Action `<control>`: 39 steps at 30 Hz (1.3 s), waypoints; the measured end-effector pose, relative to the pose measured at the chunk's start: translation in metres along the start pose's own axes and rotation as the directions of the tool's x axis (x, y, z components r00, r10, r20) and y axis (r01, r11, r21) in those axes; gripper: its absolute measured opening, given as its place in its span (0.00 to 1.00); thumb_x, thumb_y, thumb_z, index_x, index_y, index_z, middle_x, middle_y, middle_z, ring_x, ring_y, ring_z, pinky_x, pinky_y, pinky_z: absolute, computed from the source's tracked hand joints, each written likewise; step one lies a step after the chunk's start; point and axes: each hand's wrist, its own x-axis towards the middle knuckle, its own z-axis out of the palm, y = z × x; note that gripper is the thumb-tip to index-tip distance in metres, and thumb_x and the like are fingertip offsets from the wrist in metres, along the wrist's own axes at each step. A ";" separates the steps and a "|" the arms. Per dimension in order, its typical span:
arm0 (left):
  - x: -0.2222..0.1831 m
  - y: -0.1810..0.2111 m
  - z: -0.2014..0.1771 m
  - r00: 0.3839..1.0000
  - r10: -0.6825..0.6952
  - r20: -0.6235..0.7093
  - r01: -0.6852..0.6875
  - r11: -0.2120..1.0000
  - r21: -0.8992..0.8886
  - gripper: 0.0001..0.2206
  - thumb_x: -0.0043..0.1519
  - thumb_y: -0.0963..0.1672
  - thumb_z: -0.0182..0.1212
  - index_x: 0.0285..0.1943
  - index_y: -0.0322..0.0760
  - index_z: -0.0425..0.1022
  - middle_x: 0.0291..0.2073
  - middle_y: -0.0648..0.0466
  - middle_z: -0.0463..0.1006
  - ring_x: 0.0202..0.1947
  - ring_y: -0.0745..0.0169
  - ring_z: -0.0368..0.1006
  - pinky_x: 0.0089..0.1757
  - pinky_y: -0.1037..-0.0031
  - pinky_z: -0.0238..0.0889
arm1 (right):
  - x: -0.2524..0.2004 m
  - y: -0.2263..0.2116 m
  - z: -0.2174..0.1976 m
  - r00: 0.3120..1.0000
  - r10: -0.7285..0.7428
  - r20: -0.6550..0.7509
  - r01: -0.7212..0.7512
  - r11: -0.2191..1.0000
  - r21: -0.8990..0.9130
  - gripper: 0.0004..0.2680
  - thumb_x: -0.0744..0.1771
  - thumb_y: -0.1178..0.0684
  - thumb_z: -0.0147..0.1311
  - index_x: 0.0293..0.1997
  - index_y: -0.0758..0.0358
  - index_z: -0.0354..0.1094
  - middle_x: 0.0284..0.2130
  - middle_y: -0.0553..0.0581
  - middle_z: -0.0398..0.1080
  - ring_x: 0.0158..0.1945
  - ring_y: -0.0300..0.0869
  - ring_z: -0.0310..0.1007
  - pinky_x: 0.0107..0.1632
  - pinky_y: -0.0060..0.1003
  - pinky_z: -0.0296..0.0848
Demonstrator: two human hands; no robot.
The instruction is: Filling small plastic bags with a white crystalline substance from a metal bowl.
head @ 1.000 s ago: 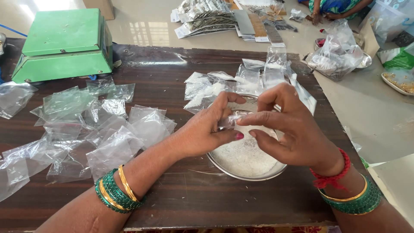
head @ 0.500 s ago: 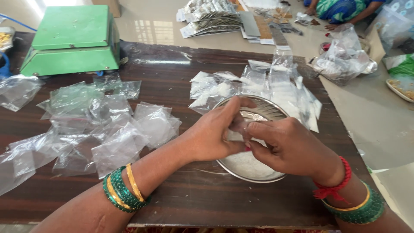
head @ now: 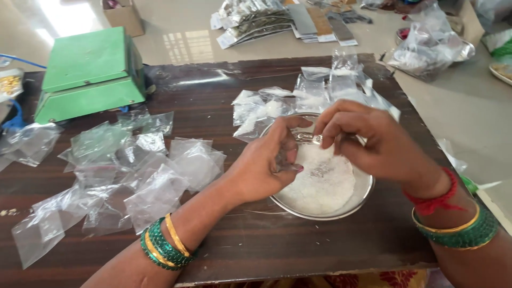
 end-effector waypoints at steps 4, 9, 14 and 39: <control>0.001 0.003 -0.001 0.999 -0.019 0.037 0.020 0.999 -0.028 0.35 0.52 0.35 0.63 0.72 0.41 0.58 0.32 0.57 0.66 0.34 0.67 0.69 0.33 0.75 0.66 | 0.002 0.011 -0.003 0.971 0.228 0.077 -0.182 0.906 -0.382 0.08 0.61 0.63 0.52 0.39 0.57 0.73 0.40 0.53 0.76 0.40 0.42 0.78 0.40 0.38 0.75; 0.002 0.000 0.002 0.997 -0.056 0.045 0.056 0.998 0.005 0.38 0.51 0.36 0.64 0.74 0.44 0.57 0.33 0.57 0.67 0.31 0.67 0.68 0.32 0.75 0.65 | 0.009 -0.010 0.012 0.711 0.612 0.347 -0.282 0.700 -0.657 0.13 0.62 0.45 0.65 0.48 0.48 0.73 0.39 0.50 0.73 0.42 0.48 0.77 0.46 0.47 0.73; 0.002 -0.005 0.002 0.998 -0.055 0.029 0.053 0.997 0.051 0.38 0.51 0.36 0.63 0.74 0.45 0.56 0.32 0.57 0.68 0.30 0.67 0.70 0.33 0.75 0.67 | -0.004 -0.002 0.027 0.782 0.397 0.480 -0.112 0.848 -0.519 0.13 0.60 0.50 0.63 0.48 0.50 0.74 0.41 0.50 0.73 0.43 0.50 0.77 0.45 0.47 0.73; 0.001 -0.005 0.002 0.997 -0.001 0.073 -0.012 0.983 0.181 0.39 0.50 0.37 0.62 0.73 0.40 0.49 0.38 0.50 0.76 0.40 0.51 0.80 0.40 0.65 0.71 | -0.001 -0.025 0.039 0.976 0.003 -0.219 -0.075 0.945 -0.318 0.06 0.64 0.63 0.62 0.41 0.61 0.76 0.39 0.53 0.79 0.44 0.42 0.81 0.43 0.33 0.78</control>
